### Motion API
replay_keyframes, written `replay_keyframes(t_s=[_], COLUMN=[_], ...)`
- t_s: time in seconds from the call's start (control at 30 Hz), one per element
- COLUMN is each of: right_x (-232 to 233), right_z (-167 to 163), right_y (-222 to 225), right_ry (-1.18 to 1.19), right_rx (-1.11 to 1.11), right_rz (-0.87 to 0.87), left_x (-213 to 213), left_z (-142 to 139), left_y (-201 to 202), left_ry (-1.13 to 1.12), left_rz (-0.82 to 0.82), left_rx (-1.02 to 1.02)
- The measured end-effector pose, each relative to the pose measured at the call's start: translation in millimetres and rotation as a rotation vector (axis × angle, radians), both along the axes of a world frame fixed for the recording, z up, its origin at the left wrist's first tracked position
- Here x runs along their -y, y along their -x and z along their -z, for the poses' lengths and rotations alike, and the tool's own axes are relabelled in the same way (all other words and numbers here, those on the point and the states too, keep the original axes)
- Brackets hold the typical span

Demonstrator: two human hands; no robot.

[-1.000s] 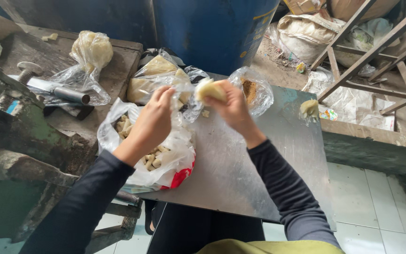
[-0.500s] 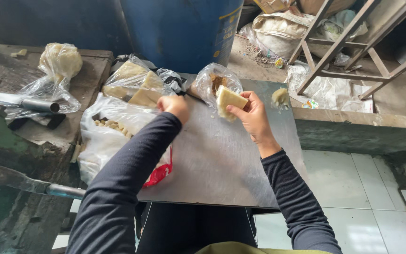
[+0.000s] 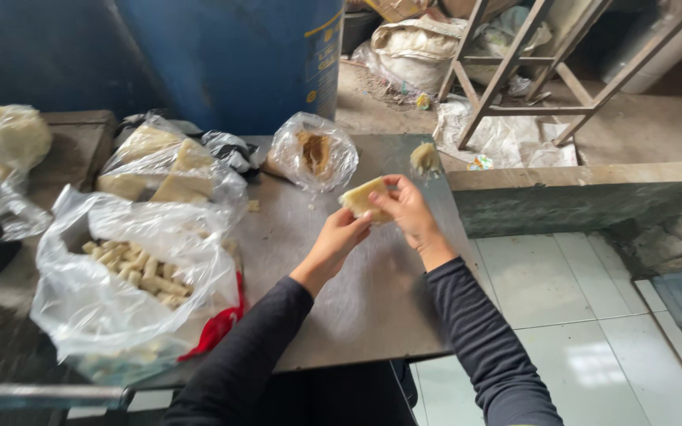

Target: The person pinches pieces from a block of dough, presses each piece into a thin wrapper on the metal table, spoons brown filling from a plastic bag onto the wrapper, folds the wrapper over the filling, and places the folded pastry into a plastic bag filled with finished pastries.

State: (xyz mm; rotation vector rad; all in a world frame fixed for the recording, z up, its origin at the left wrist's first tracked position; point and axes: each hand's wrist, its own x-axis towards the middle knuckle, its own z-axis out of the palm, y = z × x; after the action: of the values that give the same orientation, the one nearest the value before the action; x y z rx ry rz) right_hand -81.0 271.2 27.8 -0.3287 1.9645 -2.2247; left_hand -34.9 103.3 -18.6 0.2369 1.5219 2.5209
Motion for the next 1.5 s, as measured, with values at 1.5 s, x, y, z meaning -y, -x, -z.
replay_keyframes(t_s=[1.5], right_x=[35], right_z=[1], right_y=[-27], right_ry=[-0.46], right_rx=[-0.31], right_rz=[0.018], left_x=[27], left_z=[-21], left_y=[-13], left_ry=[0.303], left_rz=[-0.396], left_rx=[0.033])
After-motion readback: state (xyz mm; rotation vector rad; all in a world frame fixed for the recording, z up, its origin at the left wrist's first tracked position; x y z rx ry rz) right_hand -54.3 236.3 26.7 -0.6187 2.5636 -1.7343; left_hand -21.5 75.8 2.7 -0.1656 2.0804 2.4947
